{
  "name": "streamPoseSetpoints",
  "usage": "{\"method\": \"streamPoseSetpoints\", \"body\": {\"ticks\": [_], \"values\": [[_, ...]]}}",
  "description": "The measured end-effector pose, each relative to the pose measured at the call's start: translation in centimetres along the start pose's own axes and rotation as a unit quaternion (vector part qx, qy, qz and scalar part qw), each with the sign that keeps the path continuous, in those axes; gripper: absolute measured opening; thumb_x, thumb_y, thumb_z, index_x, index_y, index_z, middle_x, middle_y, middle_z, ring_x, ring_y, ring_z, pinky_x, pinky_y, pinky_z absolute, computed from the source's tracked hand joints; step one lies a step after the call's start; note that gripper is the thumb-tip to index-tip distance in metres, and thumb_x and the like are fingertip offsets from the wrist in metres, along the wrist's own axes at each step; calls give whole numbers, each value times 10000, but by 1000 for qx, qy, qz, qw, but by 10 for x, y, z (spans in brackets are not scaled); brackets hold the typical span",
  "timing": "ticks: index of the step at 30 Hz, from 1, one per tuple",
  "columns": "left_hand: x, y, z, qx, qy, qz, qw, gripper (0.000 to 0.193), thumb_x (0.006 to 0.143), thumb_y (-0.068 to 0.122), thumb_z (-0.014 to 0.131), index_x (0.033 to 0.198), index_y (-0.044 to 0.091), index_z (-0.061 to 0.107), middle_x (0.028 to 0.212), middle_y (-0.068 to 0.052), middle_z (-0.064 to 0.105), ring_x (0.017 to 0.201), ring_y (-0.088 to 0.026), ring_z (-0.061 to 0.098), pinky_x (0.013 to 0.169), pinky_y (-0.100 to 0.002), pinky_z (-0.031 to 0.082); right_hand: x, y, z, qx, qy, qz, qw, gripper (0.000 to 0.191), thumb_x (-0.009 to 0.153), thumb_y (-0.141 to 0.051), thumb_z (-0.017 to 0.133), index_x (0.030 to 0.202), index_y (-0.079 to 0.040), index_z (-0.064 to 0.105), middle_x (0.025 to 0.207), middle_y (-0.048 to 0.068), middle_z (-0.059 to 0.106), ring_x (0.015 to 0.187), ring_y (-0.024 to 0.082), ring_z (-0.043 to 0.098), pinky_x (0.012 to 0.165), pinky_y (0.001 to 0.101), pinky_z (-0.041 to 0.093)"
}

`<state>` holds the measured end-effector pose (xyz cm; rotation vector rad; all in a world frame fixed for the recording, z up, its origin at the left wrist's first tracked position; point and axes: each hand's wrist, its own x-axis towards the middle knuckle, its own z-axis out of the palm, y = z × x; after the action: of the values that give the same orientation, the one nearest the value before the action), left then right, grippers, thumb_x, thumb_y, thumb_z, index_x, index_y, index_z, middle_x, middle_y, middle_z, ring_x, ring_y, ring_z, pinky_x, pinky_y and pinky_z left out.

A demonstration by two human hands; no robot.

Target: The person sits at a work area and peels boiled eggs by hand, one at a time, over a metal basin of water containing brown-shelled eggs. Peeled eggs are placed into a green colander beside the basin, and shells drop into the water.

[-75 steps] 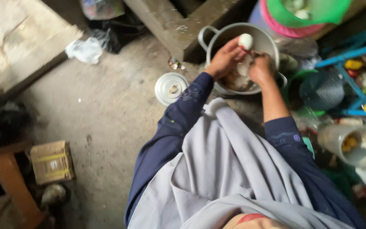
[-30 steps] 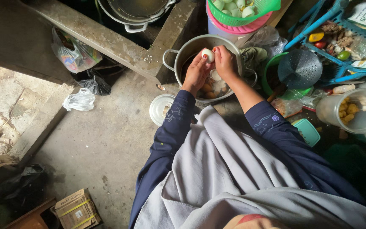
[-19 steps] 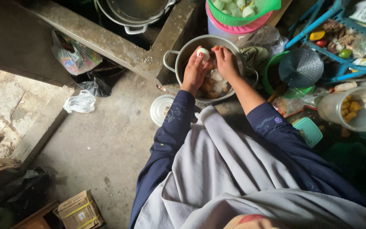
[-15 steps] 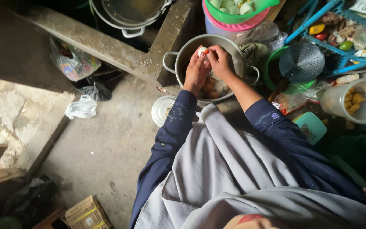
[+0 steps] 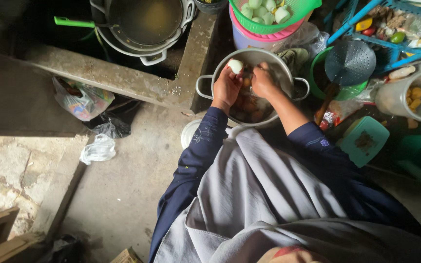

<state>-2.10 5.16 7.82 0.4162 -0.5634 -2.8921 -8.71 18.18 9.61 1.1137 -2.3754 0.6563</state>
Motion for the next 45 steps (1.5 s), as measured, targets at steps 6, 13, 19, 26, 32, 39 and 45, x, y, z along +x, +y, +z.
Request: {"method": "streamPoseSetpoints", "body": {"ticks": [6, 13, 19, 26, 32, 39, 45], "values": [[11, 15, -8, 29, -63, 6, 998, 415, 1072, 221, 590, 1443, 44, 537, 1262, -95, 672, 1097, -199, 647, 976, -358, 529, 18, -26, 22, 523, 35, 240, 817, 139, 1063, -101, 616, 1154, 4, 610, 963, 15, 637, 868, 45, 587, 758, 216, 491], [20, 26, -26, 90, -79, 4, 993, 465, 1035, 210, 627, 1467, 81, 510, 1295, -85, 654, 1145, -202, 641, 1027, -398, 529, 16, -41, 33, 354, 24, 281, 892, 189, 1054, -59, 589, 1224, -14, 661, 838, 59, 664, 713, 102, 591, 647, 262, 506], [21, 40, -27, 10, -41, -76, 996, 398, 1076, 193, 452, 1440, 52, 527, 1330, -147, 654, 1189, -252, 645, 981, -358, 534, 1, -29, 23, 141, 38, 226, 963, 234, 1020, -96, 452, 1140, -101, 653, 895, 90, 700, 748, 167, 708, 660, 274, 569], [22, 47, -29, -24, -66, -128, 989, 398, 1085, 201, 426, 1431, 30, 525, 1318, -138, 640, 1197, -253, 642, 1012, -351, 544, 6, -21, 22, 348, 23, 264, 899, 125, 1034, -69, 691, 1155, -40, 702, 982, 67, 722, 855, 135, 665, 735, 266, 540], [33, 40, -43, -30, -73, -138, 987, 373, 1111, 241, 424, 1398, 28, 530, 1271, -123, 654, 1141, -251, 635, 965, -374, 551, 5, -31, 40, 367, 28, 208, 906, 369, 873, -18, 814, 1194, -27, 632, 935, 43, 688, 844, 118, 657, 757, 272, 533], [34, 48, -37, -40, -40, -132, 990, 358, 1088, 215, 408, 1373, 23, 507, 1367, -164, 622, 1199, -266, 650, 951, -381, 568, 5, 2, 37, 337, 20, 243, 909, 181, 945, -7, 770, 1097, -26, 674, 933, 44, 725, 862, 117, 689, 781, 273, 559], [36, 49, -35, -41, -52, -126, 990, 345, 1096, 237, 429, 1355, 43, 551, 1318, -130, 649, 1099, -232, 661, 882, -363, 556, 17, 2, 40, 347, -35, 286, 893, 141, 1025, -90, 763, 1043, 1, 657, 872, 61, 706, 786, 111, 637, 702, 280, 525]]}}
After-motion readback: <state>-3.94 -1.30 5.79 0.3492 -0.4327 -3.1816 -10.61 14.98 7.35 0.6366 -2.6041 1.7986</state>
